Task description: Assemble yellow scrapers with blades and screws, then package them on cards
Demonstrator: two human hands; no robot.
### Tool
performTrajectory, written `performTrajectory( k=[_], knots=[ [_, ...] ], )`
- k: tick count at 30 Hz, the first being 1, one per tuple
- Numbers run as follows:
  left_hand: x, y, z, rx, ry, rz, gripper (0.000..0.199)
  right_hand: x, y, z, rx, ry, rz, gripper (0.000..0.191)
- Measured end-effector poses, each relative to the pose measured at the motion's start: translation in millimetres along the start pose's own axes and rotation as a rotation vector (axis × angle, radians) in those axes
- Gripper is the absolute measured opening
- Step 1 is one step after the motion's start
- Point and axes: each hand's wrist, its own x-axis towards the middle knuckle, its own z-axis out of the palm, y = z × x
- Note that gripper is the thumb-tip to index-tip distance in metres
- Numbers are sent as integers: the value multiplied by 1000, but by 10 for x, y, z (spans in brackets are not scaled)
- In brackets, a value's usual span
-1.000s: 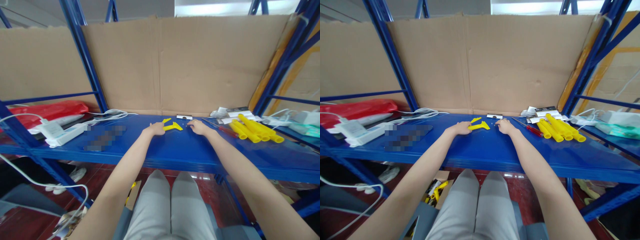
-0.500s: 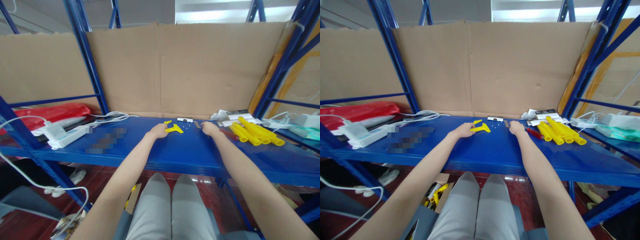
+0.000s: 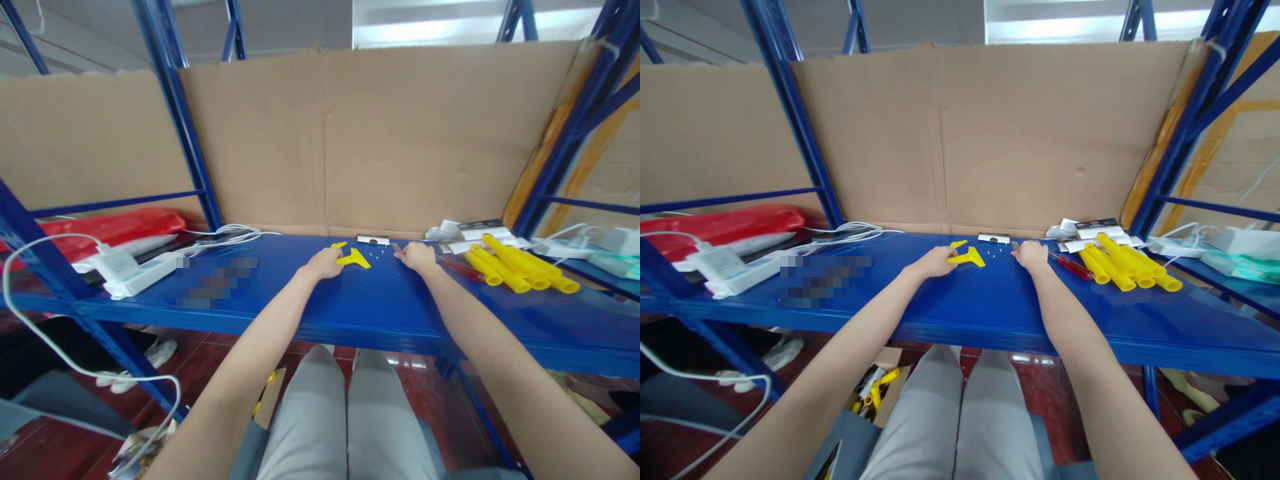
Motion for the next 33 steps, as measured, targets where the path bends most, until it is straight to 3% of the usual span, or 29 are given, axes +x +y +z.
performTrajectory(
  k=[7,17,26,33],
  knots=[
    [12,-11,10,-22,-1,34,24,38,103,18,54,-19,-25,30],
    [14,-3,22,-57,2,78,19,109,49,82,-113,51,-226,33],
    [18,4,38,-67,17,109,21,168,86,137,-105,43,-210,37],
    [25,0,46,-65,10,106,18,123,-13,56,-153,25,-248,36]
  ],
)
